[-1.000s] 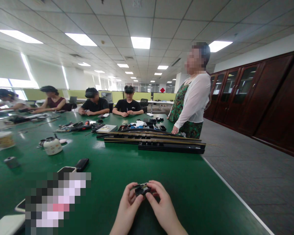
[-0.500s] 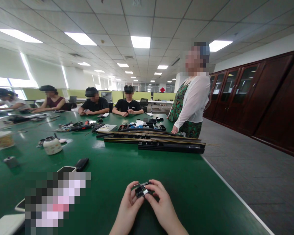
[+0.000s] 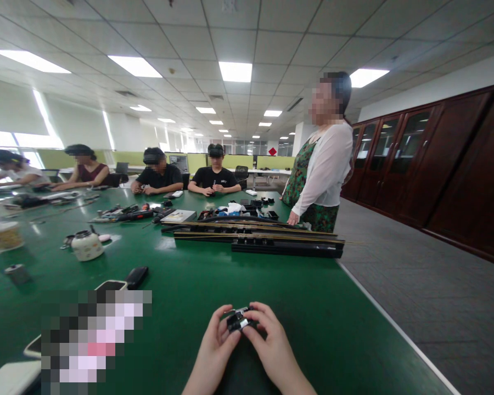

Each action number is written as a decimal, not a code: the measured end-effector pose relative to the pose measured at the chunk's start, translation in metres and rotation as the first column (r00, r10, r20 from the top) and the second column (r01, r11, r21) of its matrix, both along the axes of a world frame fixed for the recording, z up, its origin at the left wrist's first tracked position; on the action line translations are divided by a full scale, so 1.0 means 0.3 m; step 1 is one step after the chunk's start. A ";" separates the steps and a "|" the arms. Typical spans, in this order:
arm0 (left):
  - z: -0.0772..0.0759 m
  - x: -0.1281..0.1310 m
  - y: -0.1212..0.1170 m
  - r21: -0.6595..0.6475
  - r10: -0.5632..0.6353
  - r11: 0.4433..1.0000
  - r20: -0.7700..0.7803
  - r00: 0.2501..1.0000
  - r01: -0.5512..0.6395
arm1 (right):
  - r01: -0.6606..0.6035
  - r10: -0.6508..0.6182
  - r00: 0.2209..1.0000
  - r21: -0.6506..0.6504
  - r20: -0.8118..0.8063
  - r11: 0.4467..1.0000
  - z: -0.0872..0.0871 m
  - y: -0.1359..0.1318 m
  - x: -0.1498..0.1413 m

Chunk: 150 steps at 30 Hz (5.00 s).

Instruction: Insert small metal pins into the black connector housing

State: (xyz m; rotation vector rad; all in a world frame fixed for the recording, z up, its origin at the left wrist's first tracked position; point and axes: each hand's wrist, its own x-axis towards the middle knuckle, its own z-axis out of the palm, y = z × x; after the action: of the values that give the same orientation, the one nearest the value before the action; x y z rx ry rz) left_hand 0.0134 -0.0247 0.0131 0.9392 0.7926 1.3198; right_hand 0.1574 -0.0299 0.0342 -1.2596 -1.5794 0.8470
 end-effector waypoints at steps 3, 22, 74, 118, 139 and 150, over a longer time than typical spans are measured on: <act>0.002 -0.001 -0.001 -0.012 0.012 1.000 0.000 1.000 -0.012 | 0.019 -0.020 1.000 0.018 0.004 1.000 0.001 0.000 0.001; 0.008 0.006 -0.003 0.022 0.076 0.997 -0.055 0.996 -0.075 | 0.189 -0.185 0.981 0.070 -0.061 0.980 -0.007 0.020 0.037; -0.039 -0.012 0.015 0.023 0.033 0.999 -0.052 0.998 -0.032 | 0.241 -0.229 0.953 0.036 -0.196 0.970 -0.022 0.040 0.076; -0.051 -0.005 0.005 -0.109 -0.026 0.994 0.028 0.999 0.029 | -0.041 0.040 0.996 0.009 0.084 0.999 0.010 0.003 0.012; -0.068 -0.056 0.030 0.026 0.059 0.998 -0.451 0.890 -0.053 | -0.026 0.033 0.998 -0.102 0.061 0.994 -0.030 0.006 0.033; -0.041 -0.079 0.012 0.205 0.200 0.977 -0.822 0.533 -0.050 | -0.010 0.020 0.989 -0.071 0.145 0.997 -0.074 0.017 0.017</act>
State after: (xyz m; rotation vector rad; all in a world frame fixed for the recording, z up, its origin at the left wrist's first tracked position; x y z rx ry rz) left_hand -0.0102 -0.0211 0.0009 1.7348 1.5401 0.9988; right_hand 0.1625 -0.0247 0.0120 -1.3883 -1.6888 0.8415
